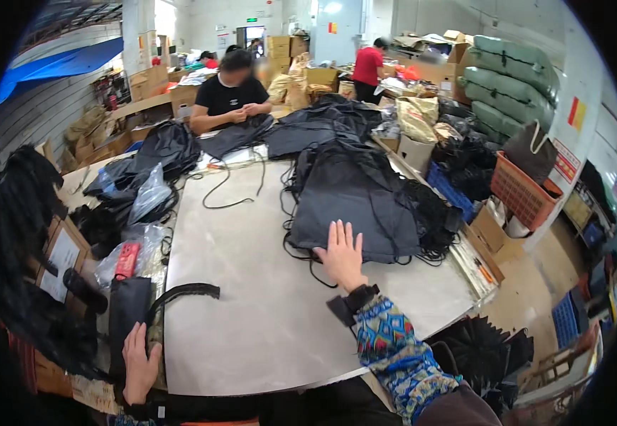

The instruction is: The person folds multiple black drawstring bags on a table in a workshop. They pick up each bag, smooth it out, fold it into a compact rectangular shape, and place it on a growing stack to the left. The process is repeated for several bags throughout the clip.

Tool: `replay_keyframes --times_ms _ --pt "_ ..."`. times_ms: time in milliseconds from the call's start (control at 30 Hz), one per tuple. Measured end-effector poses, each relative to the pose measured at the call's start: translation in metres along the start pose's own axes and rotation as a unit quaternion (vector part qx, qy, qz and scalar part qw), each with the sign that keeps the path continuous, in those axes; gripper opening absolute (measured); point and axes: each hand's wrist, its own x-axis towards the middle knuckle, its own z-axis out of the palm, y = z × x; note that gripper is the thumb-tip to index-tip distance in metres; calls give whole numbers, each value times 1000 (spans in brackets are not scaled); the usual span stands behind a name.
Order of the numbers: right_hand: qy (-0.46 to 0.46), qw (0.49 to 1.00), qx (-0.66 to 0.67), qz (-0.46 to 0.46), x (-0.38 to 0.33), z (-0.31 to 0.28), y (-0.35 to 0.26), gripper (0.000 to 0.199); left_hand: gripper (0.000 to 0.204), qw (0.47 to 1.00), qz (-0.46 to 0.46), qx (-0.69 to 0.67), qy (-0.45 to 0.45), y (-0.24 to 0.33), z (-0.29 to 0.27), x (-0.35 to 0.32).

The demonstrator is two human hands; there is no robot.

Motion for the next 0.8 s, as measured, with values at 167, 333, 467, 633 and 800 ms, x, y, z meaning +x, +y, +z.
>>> replay_keyframes --times_ms 167,333,467,633,800 --pt "-58 993 78 -63 -13 -11 60 18 56 983 136 -65 -104 68 17 31" --pt "-247 926 200 -205 -48 -96 7 20 61 949 160 -247 -110 143 52 58" --pt "-459 796 322 -227 -47 -147 -7 49 80 956 115 -267 -33 176 101 89" --pt "-290 869 199 -347 -89 -72 4 58 96 970 167 -176 -22 209 117 105" --pt "-371 757 332 -422 -102 -85 -11 50 61 961 190 -190 -66 201 133 117"
